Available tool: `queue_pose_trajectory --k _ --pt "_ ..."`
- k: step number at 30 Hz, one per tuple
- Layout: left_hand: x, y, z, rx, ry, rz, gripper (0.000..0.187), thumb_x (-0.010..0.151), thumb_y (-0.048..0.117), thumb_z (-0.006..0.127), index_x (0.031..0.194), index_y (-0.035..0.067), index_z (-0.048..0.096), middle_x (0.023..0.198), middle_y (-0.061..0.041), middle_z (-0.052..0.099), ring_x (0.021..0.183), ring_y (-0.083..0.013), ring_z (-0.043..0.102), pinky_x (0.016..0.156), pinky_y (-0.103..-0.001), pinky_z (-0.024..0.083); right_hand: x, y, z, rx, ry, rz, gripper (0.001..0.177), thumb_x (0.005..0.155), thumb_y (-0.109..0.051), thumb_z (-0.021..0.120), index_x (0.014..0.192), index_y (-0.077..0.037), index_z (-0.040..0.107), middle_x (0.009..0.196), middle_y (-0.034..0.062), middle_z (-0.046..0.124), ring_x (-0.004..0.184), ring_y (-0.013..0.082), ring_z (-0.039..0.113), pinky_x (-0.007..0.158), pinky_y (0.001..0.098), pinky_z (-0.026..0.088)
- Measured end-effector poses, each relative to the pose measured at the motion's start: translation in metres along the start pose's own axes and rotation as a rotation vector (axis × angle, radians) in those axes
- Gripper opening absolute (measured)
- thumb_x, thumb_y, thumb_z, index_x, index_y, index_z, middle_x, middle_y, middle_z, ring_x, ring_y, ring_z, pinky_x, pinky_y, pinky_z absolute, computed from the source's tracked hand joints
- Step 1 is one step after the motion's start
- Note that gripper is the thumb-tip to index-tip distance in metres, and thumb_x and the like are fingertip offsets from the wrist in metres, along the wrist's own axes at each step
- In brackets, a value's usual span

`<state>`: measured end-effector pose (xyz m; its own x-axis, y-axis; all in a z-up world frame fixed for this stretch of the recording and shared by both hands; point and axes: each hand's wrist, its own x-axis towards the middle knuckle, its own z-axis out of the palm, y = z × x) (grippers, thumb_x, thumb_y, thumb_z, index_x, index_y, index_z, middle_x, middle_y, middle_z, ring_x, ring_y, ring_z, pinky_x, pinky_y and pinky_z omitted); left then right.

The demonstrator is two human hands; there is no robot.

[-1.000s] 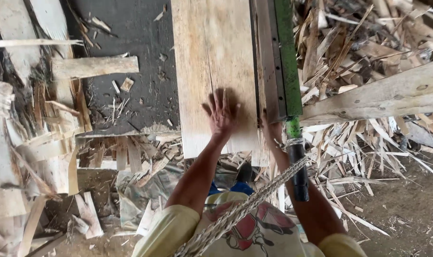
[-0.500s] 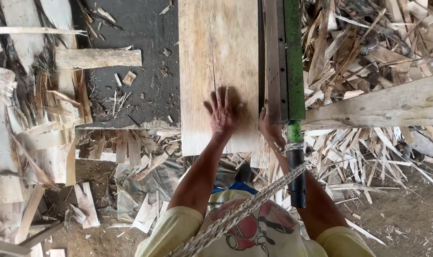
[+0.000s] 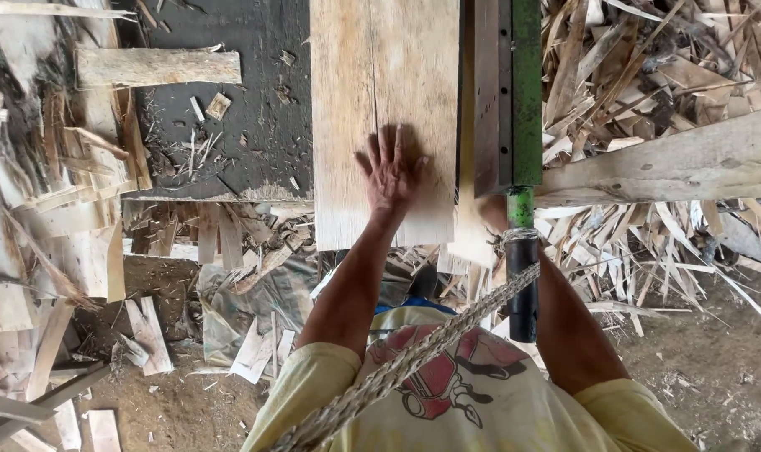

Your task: Using a manual lever-action blade to cut strips of wood veneer or thin lumber.

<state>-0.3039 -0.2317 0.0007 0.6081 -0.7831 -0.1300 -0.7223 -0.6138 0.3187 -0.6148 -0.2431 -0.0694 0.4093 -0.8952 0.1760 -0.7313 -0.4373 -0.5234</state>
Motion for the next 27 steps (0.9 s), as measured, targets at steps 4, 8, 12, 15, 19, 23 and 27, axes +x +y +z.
queue_pose_trajectory --k 4,8,12,15,19,23,27 --pt "-0.008 0.002 -0.010 0.003 -0.023 -0.016 0.087 0.097 0.073 0.037 0.165 0.023 0.016 0.172 -0.012 0.012 0.158 -0.0409 0.011 0.123 -0.067 -0.002 -0.041 0.055 -0.011 0.016 -0.036 0.038 0.025 0.107 -0.024 0.063 0.111 0.000 0.058 0.086 0.0185 0.061 0.073 0.0324 0.056 0.063 0.0435 0.047" --pt "0.002 0.002 -0.014 -0.029 0.050 0.012 0.088 0.098 0.073 0.041 0.165 0.021 0.019 0.172 -0.014 0.014 0.157 -0.0418 0.013 0.124 -0.067 -0.001 -0.038 0.084 -0.015 0.055 -0.019 0.054 0.024 0.108 -0.024 0.062 0.108 0.000 0.058 0.080 0.0164 0.059 0.067 0.0304 0.054 0.059 0.0419 0.045" --pt "-0.005 0.003 -0.016 -0.032 0.015 -0.002 0.086 0.096 0.071 0.041 0.164 0.022 0.022 0.172 -0.012 0.017 0.158 -0.0400 0.014 0.124 -0.067 0.000 -0.028 0.121 -0.008 0.082 0.029 0.086 0.024 0.109 -0.024 0.061 0.105 -0.001 0.057 0.074 0.0143 0.058 0.061 0.0284 0.052 0.054 0.0403 0.044" --pt "-0.004 -0.005 -0.001 -0.103 0.079 0.044 0.085 0.100 0.070 0.040 0.166 0.021 0.020 0.173 -0.014 0.014 0.159 -0.0417 0.012 0.125 -0.067 -0.001 0.008 0.005 -0.107 0.213 0.101 0.133 0.025 0.110 -0.026 0.059 0.104 -0.002 0.057 0.072 0.0153 0.059 0.055 0.0245 0.054 0.051 0.0397 0.046" --pt "0.000 -0.015 0.005 -0.121 0.092 0.087 0.086 0.099 0.071 0.043 0.165 0.022 0.019 0.171 -0.017 0.012 0.156 -0.0440 0.008 0.124 -0.067 -0.003 0.049 -0.016 -0.174 0.062 0.065 0.235 0.028 0.112 -0.030 0.052 0.105 -0.004 0.060 0.067 0.0182 0.061 0.046 0.0302 0.050 0.039 0.0431 0.042" --pt "-0.011 -0.028 0.011 -0.257 0.112 0.155 0.091 0.095 0.070 0.048 0.165 0.020 0.019 0.172 -0.017 0.010 0.156 -0.0447 0.006 0.121 -0.070 -0.003 0.084 -0.117 -0.276 -0.190 0.331 -0.077 0.025 0.116 -0.022 0.059 0.120 0.002 0.063 0.089 0.0179 0.069 0.065 0.0264 0.066 0.054 0.0365 0.054" --pt "-0.066 -0.029 -0.018 -0.643 0.106 0.133 0.090 0.092 0.071 0.051 0.165 0.024 0.029 0.173 -0.012 0.018 0.161 -0.0385 0.015 0.127 -0.067 0.009 0.126 -0.161 -0.320 -0.207 0.369 -0.285 0.030 0.123 -0.022 0.060 0.104 0.001 0.060 0.079 0.0123 0.062 0.062 0.0210 0.060 0.053 0.0334 0.047"
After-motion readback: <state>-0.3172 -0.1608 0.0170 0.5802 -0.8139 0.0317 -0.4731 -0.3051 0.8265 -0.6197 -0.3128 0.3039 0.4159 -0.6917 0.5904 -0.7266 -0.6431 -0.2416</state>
